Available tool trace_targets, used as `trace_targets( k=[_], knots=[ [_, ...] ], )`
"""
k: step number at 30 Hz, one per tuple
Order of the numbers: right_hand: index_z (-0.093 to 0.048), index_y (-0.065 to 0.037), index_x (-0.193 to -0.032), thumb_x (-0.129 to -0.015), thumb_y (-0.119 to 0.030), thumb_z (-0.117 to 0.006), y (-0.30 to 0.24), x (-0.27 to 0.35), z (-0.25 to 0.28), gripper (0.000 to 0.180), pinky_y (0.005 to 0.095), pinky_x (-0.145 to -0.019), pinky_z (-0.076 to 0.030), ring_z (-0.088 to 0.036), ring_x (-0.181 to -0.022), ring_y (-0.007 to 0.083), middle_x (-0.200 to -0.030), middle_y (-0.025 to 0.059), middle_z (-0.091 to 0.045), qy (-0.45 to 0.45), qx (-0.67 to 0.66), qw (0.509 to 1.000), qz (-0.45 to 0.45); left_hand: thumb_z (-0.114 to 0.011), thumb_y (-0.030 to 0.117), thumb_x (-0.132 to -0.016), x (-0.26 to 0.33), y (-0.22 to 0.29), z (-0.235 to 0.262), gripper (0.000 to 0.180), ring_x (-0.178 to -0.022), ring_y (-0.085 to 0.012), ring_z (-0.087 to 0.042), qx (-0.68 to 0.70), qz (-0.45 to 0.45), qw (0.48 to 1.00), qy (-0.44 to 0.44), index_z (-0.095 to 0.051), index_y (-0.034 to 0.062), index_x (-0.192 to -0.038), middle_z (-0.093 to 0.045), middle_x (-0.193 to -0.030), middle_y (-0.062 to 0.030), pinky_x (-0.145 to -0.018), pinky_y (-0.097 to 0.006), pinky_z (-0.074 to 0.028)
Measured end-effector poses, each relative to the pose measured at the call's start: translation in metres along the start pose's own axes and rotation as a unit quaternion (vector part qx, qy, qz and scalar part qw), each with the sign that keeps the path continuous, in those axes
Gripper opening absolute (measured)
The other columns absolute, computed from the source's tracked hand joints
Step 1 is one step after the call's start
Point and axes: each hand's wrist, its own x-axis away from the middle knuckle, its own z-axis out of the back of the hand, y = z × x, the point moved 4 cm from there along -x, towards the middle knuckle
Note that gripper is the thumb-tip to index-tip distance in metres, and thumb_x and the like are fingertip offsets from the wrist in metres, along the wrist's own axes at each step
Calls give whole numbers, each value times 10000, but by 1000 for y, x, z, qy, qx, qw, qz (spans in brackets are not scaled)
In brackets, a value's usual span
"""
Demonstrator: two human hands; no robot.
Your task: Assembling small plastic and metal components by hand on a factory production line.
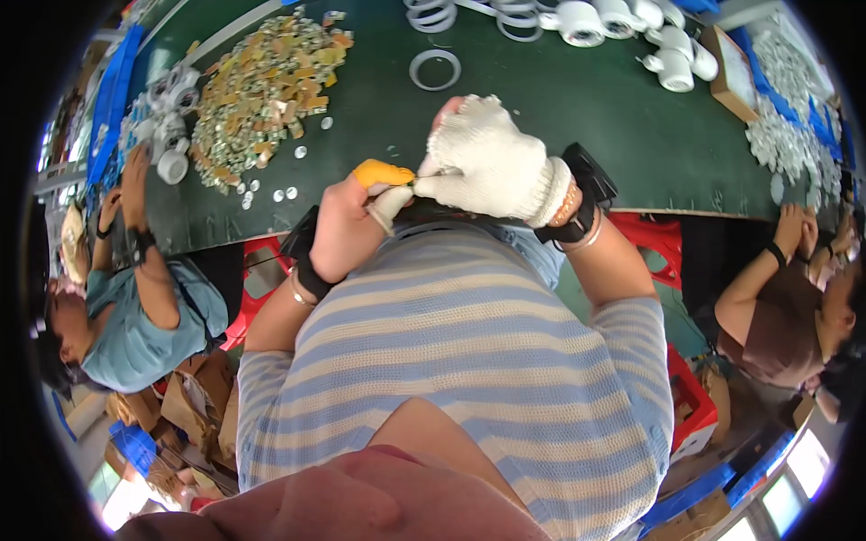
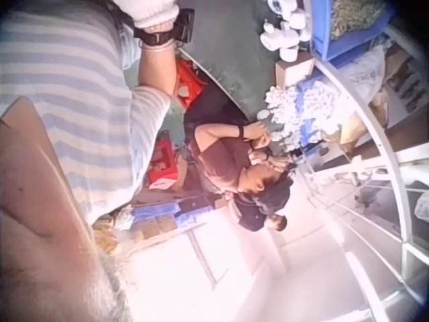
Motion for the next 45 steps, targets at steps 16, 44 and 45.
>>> trace_targets(
  k=[16, 44, 45],
  knots=[
    [-731, -40, -1082, -958, -170, -724, 30, 62, 33, 179, 334, -863, -521, -673, -947, 219, -1040, 100, -715, 244, -163, 933, -209, -655, 172, -827, -3, -54, 372, 404, -945, -331, -717, -397, 68, 793, 456, -720, 33, -1201, -755, -1047, -181, -884, -413, -538],
    [-701, -88, -1141, -832, -218, -758, 80, -12, -2, 340, 434, -923, -518, -645, -1077, 342, -1229, 139, -696, 91, 239, 954, -155, -719, 242, -959, -6, -7, 33, 651, -1036, -316, -712, 469, 201, 858, -52, -393, 84, -1500, -619, -1296, -163, -908, -466, -607],
    [-698, -116, -1080, -832, -225, -743, 75, -10, 0, 275, 432, -892, -495, -635, -1059, 302, -1124, 98, -694, 151, 274, 946, -85, -719, 242, -959, -3, -8, 33, 651, -1036, -316, -712, 470, 201, 858, -48, -393, 84, -1500, -619, -1296, -163, -908, -466, -607]
  ],
)
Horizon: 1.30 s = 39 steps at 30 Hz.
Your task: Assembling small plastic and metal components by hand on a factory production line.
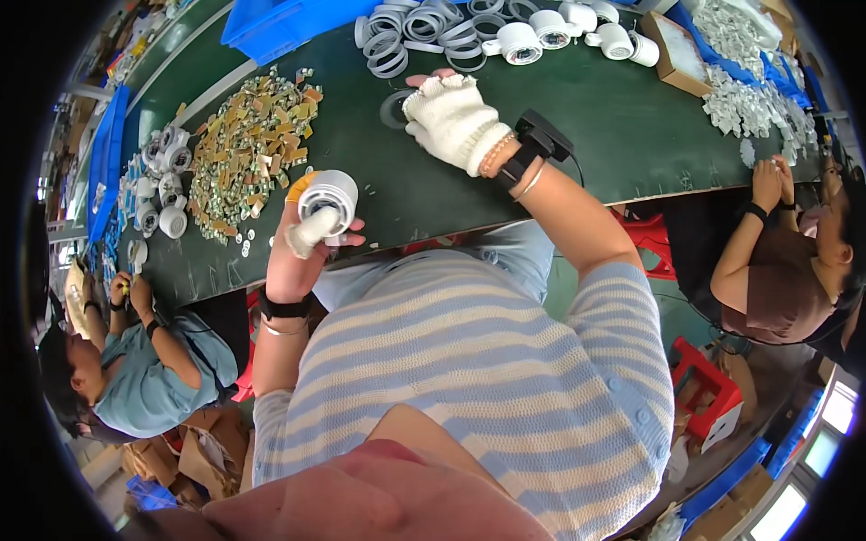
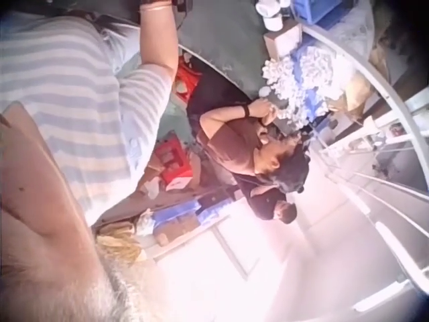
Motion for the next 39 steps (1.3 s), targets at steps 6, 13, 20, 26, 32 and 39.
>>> trace_targets(
  k=[6, 13, 20, 26, 32, 39],
  knots=[
    [-704, -195, -997, -794, -224, -764, -60, 24, 56, 214, 442, -821, -462, -600, -964, 281, -965, -1, -644, 39, -12, 997, 66, -813, 113, -818, 16, 17, -25, 707, -986, -331, -709, -592, -166, 786, 64, -497, 119, -1450, -636, -1234, -165, -850, -386, -583],
    [-729, -191, -987, -700, -180, -819, -75, 32, 93, 301, 442, -847, -470, -582, -1028, 288, -1142, 1, -681, 36, -171, 982, 76, -813, 140, -821, 9, 21, -39, 562, -929, -351, -692, -747, -195, 636, -11, -622, 147, -1349, -650, -1220, -115, -774, -394, -579],
    [-680, -3, -1097, -972, -123, -702, -41, 42, 88, 174, 298, -777, -522, -687, -901, 194, -1022, 108, -734, -33, -551, 832, -60, -683, 169, -995, -9, 2, -15, 696, -1052, -270, -700, -23, -33, 999, 10, -320, 128, -1587, -607, -1310, -112, -890, -418, -616],
    [-652, 26, -1229, -1015, -132, -642, -64, 35, 74, 267, 288, -806, -548, -674, -916, 138, -1049, 99, -714, -110, -695, 691, -167, -799, 158, -894, -8, -10, -44, 981, -1294, -289, -594, 101, -31, 991, -85, -162, 145, -1640, -465, -1502, -131, -1062, -443, -536],
    [-661, 17, -1223, -1008, -138, -655, -67, 31, 81, 265, 301, -843, -558, -694, -938, 156, -1027, 97, -720, -107, -677, 713, -146, -860, 52, -801, -6, -16, -43, 1102, -1301, -272, -573, 18, -51, 997, -48, -159, 166, -1644, -448, -1506, -122, -1061, -444, -534],
    [-680, -2, -1211, -1004, -178, -665, -66, 33, 80, 271, 300, -823, -551, -701, -910, 163, -1021, 100, -729, -95, -645, 743, -152, -861, -5, -788, -7, -19, -41, 1118, -1347, -276, -525, 10, -91, 995, -35, -164, 173, -1646, -442, -1507, -106, -1075, -455, -523]
  ],
)
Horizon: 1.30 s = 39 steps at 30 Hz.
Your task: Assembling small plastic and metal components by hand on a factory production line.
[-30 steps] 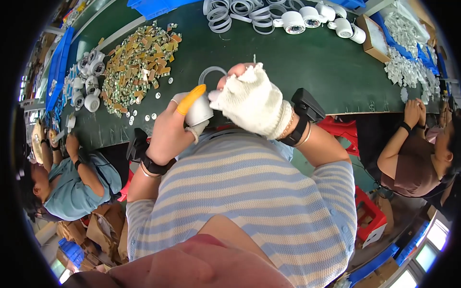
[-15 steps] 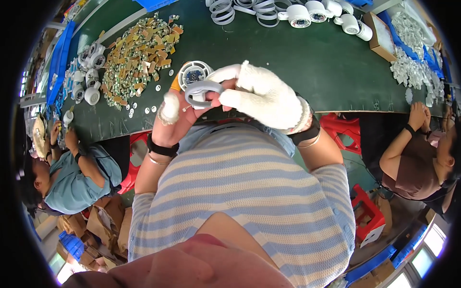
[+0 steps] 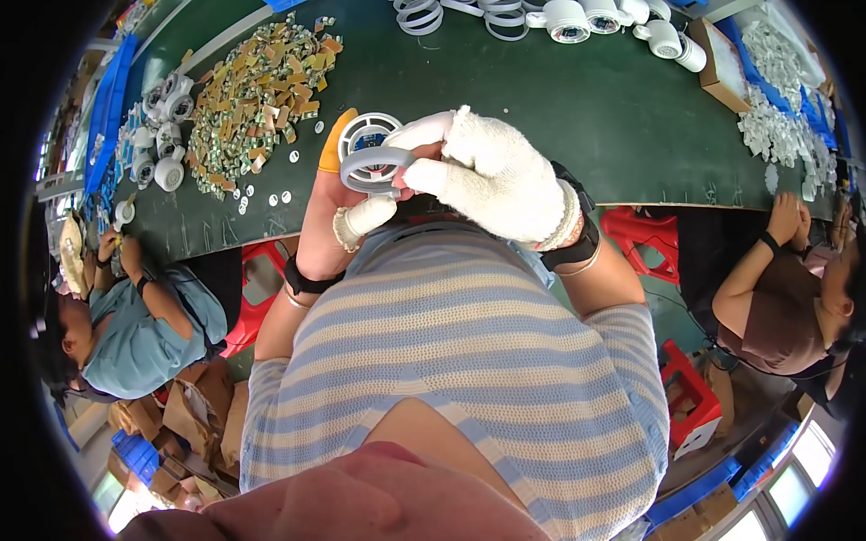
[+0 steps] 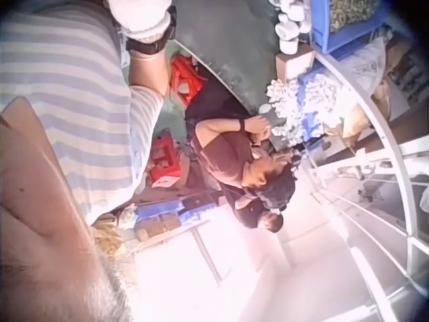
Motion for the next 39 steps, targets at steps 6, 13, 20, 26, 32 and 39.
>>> trace_targets(
  k=[6, 13, 20, 26, 32, 39],
  knots=[
    [-687, -21, -1202, -998, -198, -675, -1, -1, 1, 269, 313, -800, -546, -703, -892, 183, -1029, 101, -729, 3, 52, 998, 16, -851, -33, -788, 0, -2, 1, 1108, -1349, -265, -521, -18, 4, 1000, 6, -175, 167, -1643, -437, -1509, -105, -1088, -427, -508],
    [-682, -14, -1227, -995, -176, -673, 0, -2, 2, 283, 313, -814, -551, -705, -901, 178, -1053, 108, -725, -21, 58, 998, -7, -854, -32, -787, 1, -4, 3, 1106, -1352, -258, -520, -25, 3, 1000, 11, -178, 164, -1640, -431, -1511, -107, -1104, -419, -492],
    [-678, 7, -1227, -998, -163, -665, -2, 0, 1, 286, 310, -824, -554, -702, -903, 171, -1057, 116, -720, -14, 32, 999, 2, -863, -17, -784, 3, -7, 4, 1116, -1363, -258, -509, -26, 6, 1000, 11, -172, 163, -1641, -420, -1519, -109, -1116, -423, -482],
    [-677, 0, -1227, -996, -144, -671, -2, -2, 0, 272, 298, -851, -550, -695, -928, 157, -1065, 95, -721, -41, 81, 996, -8, -870, -8, -782, 5, -9, 6, 1126, -1363, -254, -504, -30, 1, 999, 10, -163, 159, -1643, -424, -1517, -114, -1123, -418, -469],
    [-678, -14, -1224, -1000, -166, -672, 2, -1, -2, 271, 298, -844, -549, -697, -925, 162, -1058, 92, -721, -25, 54, 998, -10, -860, -21, -788, 5, -10, 6, 1117, -1360, -248, -506, -28, 0, 1000, 9, -162, 155, -1643, -427, -1518, -113, -1121, -411, -466],
    [-679, -27, -1217, -985, -192, -689, 10, 3, 0, 285, 334, -869, -534, -676, -932, 199, -1063, 112, -708, 5, 121, 993, 15, -829, -68, -801, 6, -10, 8, 1033, -1337, -236, -535, -22, -15, 1000, 12, -239, 138, -1623, -478, -1490, -106, -1125, -407, -465]
  ],
)
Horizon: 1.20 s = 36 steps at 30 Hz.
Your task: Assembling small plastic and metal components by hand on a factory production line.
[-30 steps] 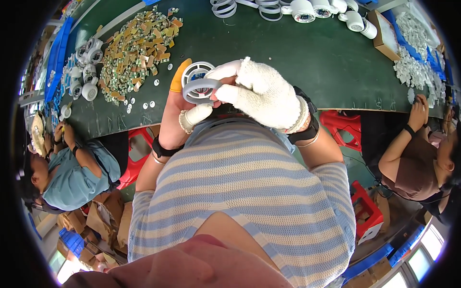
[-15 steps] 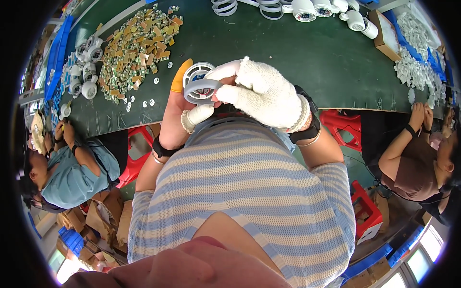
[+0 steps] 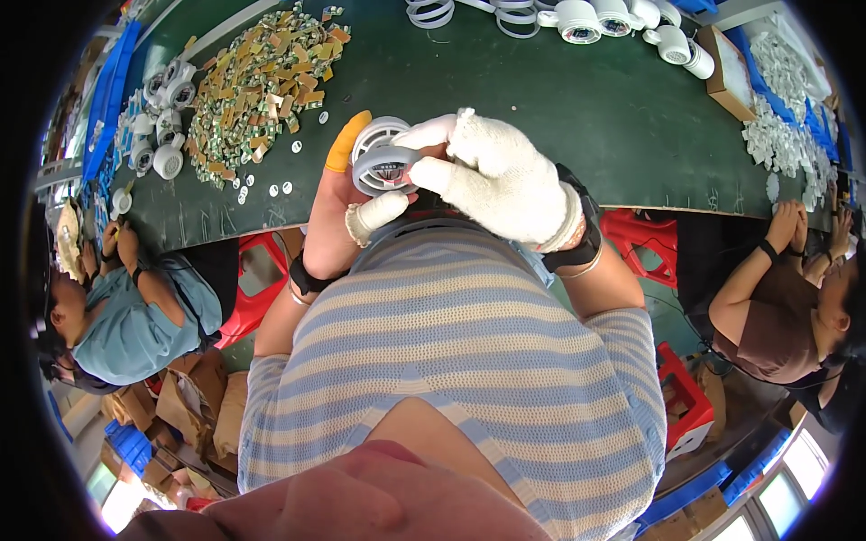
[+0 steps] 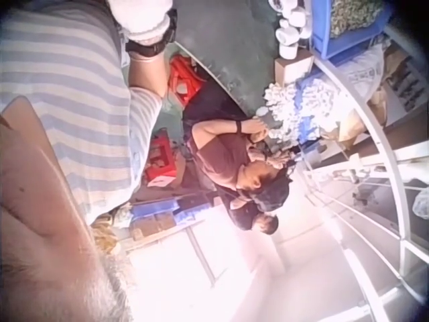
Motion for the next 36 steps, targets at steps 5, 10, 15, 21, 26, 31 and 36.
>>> trace_targets(
  k=[5, 10, 15, 21, 26, 31, 36],
  knots=[
    [-672, -41, -1231, -893, -245, -766, -5, -7, -1, 405, 371, -891, -521, -658, -960, 265, -1115, 149, -677, 152, 273, 942, 120, -816, -83, -813, 1, 0, -2, 960, -1299, -210, -562, -54, -6, 999, -4, -305, 118, -1600, -526, -1451, -95, -1126, -394, -463],
    [-692, -69, -1143, -750, -300, -852, 5, -20, -25, 482, 405, -798, -520, -637, -873, 328, -986, 143, -685, 100, 197, 968, 118, -858, -3, -805, 0, -5, -6, 831, -1213, -162, -606, -187, -39, 979, -74, -438, 92, -1516, -606, -1341, -48, -1016, -332, -505],
    [-704, -51, -1063, -815, -322, -828, 8, -25, -16, 388, 396, -757, -531, -645, -806, 303, -904, 126, -678, 99, 194, 966, 138, -890, 120, -803, 0, 3, -6, 817, -1157, -164, -625, -262, 9, 962, -79, -467, 90, -1501, -627, -1283, -71, -953, -333, -529],
    [-694, -23, -939, -975, -545, -620, 99, -35, 64, 529, 416, -802, -522, -659, -868, 322, -905, 136, -682, 23, 388, 918, -81, -810, 265, -834, -59, 71, 81, 432, -1070, -338, -552, -817, -251, 516, 53, -717, 115, -1229, -636, -1149, -132, -943, -452, -467],
    [-741, -90, -939, -879, -324, -762, 45, -39, 44, 243, 414, -892, -506, -670, -972, 311, -954, 109, -716, 128, 368, 915, 108, -759, 145, -851, -83, 78, 97, 147, -1068, -349, -563, -881, -184, 437, 16, -748, 48, -961, -653, -1111, -123, -909, -466, -483],
    [-784, -158, -920, -779, -265, -809, 25, 7, 18, 179, 464, -949, -486, -594, -1207, 331, -1199, 55, -689, 116, 456, 880, 63, -771, 108, -871, -68, 77, 88, 201, -962, -301, -637, -807, -250, 535, 17, -708, 0, -1028, -690, -1116, -122, -859, -428, -521],
    [-774, -166, -992, -773, -233, -815, 36, 12, -1, 233, 549, -1116, -400, -507, -1326, 343, -1397, 46, -590, 134, 485, 862, 60, -663, 110, -1011, -61, 70, 84, 224, -889, -157, -681, -368, -38, 918, 142, -653, 0, -1206, -672, -1092, -112, -756, -296, -566]
  ],
)
